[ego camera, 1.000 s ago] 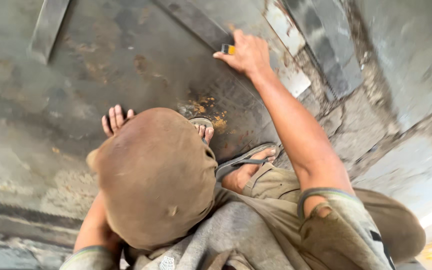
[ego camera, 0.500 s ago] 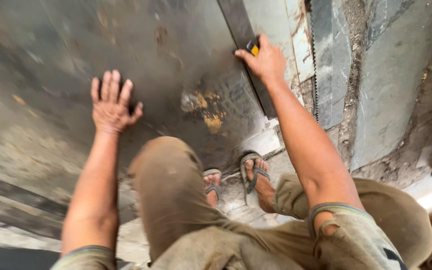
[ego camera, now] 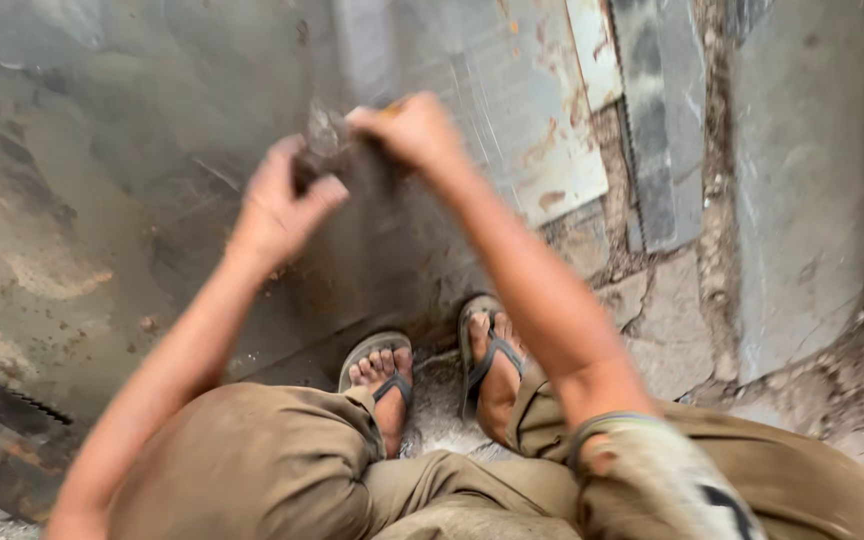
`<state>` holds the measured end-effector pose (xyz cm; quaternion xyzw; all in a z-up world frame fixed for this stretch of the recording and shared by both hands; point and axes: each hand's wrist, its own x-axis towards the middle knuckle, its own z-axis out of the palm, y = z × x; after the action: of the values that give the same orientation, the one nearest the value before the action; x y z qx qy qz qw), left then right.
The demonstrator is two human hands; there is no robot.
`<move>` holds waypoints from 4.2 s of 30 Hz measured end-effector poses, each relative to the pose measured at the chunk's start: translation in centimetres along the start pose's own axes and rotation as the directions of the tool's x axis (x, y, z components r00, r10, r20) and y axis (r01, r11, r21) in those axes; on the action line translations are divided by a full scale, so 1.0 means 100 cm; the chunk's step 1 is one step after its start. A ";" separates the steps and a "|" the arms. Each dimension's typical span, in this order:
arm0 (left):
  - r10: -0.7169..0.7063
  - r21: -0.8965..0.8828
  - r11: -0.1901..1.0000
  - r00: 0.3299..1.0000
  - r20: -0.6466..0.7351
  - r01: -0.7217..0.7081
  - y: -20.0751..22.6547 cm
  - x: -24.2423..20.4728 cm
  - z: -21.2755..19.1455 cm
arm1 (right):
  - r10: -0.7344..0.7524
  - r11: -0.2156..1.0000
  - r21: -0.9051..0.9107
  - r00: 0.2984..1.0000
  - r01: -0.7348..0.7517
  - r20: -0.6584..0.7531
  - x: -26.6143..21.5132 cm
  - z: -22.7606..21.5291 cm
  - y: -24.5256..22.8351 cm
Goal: The person uses a metal square and a scribe to draw straight lines on a large metal sheet. They repeatedly reposition the square and scribe multiple parallel lines across the surface.
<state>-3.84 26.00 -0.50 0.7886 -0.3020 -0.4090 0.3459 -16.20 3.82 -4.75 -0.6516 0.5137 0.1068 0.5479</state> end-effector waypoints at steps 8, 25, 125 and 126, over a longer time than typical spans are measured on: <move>-0.064 0.059 0.995 0.975 -0.214 0.078 -0.046 -0.136 -0.038 | -0.334 0.872 -0.328 0.931 0.365 0.148 -0.109 0.096 0.006; 0.210 0.718 0.687 0.976 -0.056 -0.107 -0.122 -0.117 -0.101 | -0.893 0.241 -0.653 0.428 0.717 0.140 -0.029 0.039 0.033; 0.290 0.840 0.498 0.954 0.071 -0.214 -0.145 -0.112 -0.115 | -0.693 0.629 -0.520 0.720 0.578 -0.038 -0.126 0.038 0.094; 0.290 0.839 0.501 0.955 0.068 -0.212 -0.145 -0.112 -0.115 | -0.690 0.632 -0.518 0.723 0.576 -0.038 -0.126 0.038 0.095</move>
<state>3.36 46.35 -2.18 0.8205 -0.5573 -0.1272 -0.0061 -27.70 15.15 -3.04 -0.9109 0.2681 -0.0495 0.3099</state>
